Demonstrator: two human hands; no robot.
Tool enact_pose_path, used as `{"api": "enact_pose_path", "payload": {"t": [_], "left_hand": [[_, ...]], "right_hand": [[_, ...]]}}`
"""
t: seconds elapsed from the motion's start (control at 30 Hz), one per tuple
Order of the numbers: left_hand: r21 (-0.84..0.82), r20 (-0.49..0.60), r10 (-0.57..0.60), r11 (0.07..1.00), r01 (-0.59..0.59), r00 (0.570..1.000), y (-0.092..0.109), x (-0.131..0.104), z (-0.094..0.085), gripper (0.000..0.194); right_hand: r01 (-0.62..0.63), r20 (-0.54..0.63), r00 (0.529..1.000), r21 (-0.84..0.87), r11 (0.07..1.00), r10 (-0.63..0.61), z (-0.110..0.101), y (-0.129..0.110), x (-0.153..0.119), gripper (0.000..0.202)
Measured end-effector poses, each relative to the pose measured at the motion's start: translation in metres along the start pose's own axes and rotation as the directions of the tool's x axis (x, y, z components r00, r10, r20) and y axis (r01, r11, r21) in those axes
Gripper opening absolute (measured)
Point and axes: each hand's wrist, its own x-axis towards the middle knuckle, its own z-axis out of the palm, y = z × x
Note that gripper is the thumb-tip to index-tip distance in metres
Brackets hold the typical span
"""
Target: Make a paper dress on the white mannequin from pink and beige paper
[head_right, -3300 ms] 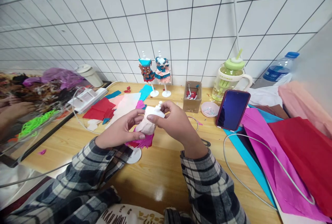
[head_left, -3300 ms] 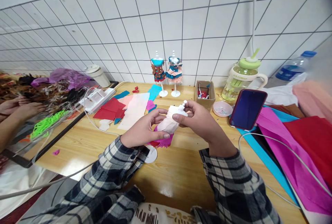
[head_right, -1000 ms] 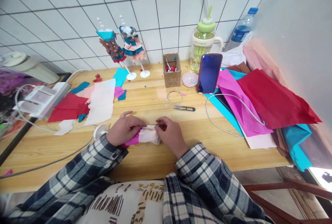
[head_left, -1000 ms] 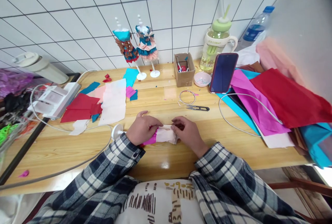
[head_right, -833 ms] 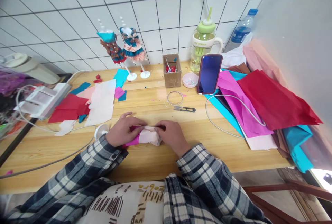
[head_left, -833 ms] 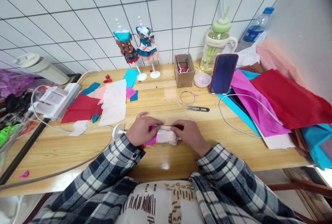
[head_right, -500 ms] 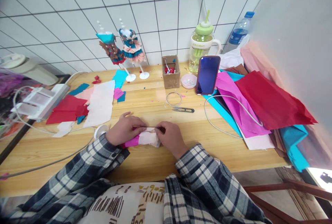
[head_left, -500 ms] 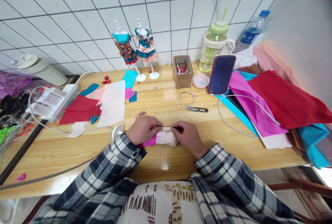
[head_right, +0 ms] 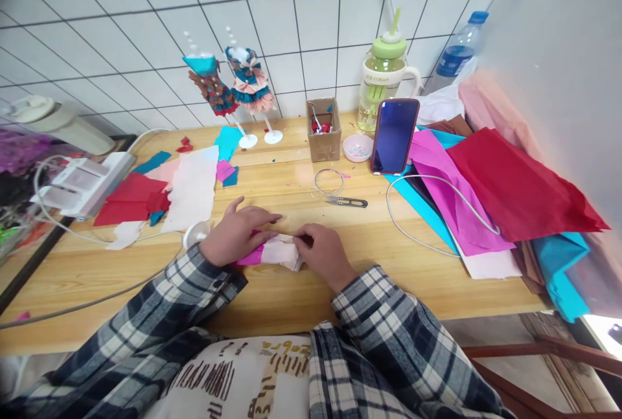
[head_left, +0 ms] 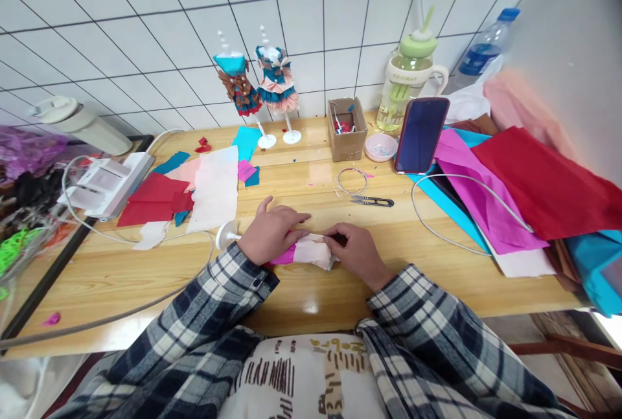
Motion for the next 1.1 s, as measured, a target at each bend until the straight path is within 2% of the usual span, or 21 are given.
{"api": "enact_pose_path", "payload": {"t": [0.2,0.4,0.47,0.6,0.8,0.97,1.03,1.1], "left_hand": [[0.037,0.032,0.106,0.994,-0.107,0.994,-0.001,0.005,-0.002,0.014],[0.143,-0.054,0.162,0.978,-0.153,0.985,0.004,0.004,0.002,0.024],[0.145,-0.060,0.151,0.979,-0.141,0.987,0.005,0.004,0.001,0.023],[0.047,-0.060,0.088,0.995,-0.085,0.994,0.013,0.008,-0.003,0.026],[0.055,0.036,0.037,0.998,-0.039,0.999,0.031,0.014,0.007,0.019],[0.037,-0.039,0.029,0.999,-0.028,0.999,0.031,0.009,0.015,0.017],[0.020,-0.071,0.028,0.999,-0.027,0.997,0.030,0.008,0.018,0.017],[-0.013,-0.098,0.019,1.000,-0.020,0.995,0.030,0.007,0.020,0.015]], "right_hand": [[0.007,-0.001,1.000,0.016,1.000,-0.007,0.000,0.000,-0.001,0.009],[0.022,-0.016,1.000,-0.024,0.999,-0.022,0.001,-0.001,-0.002,0.009],[0.031,-0.018,0.999,-0.027,0.999,-0.032,0.001,0.000,-0.002,0.009],[0.042,-0.012,0.999,-0.038,0.998,-0.043,0.000,0.000,-0.001,0.010],[0.012,-0.016,1.000,-0.045,0.999,-0.012,0.001,-0.001,-0.001,0.009],[0.031,-0.022,0.999,-0.013,0.999,-0.032,0.000,-0.001,-0.001,0.010],[0.028,-0.075,0.997,0.035,0.999,-0.026,-0.009,0.002,0.003,0.016],[0.023,-0.181,0.983,-0.011,1.000,-0.024,-0.024,0.007,0.012,0.020]]}}
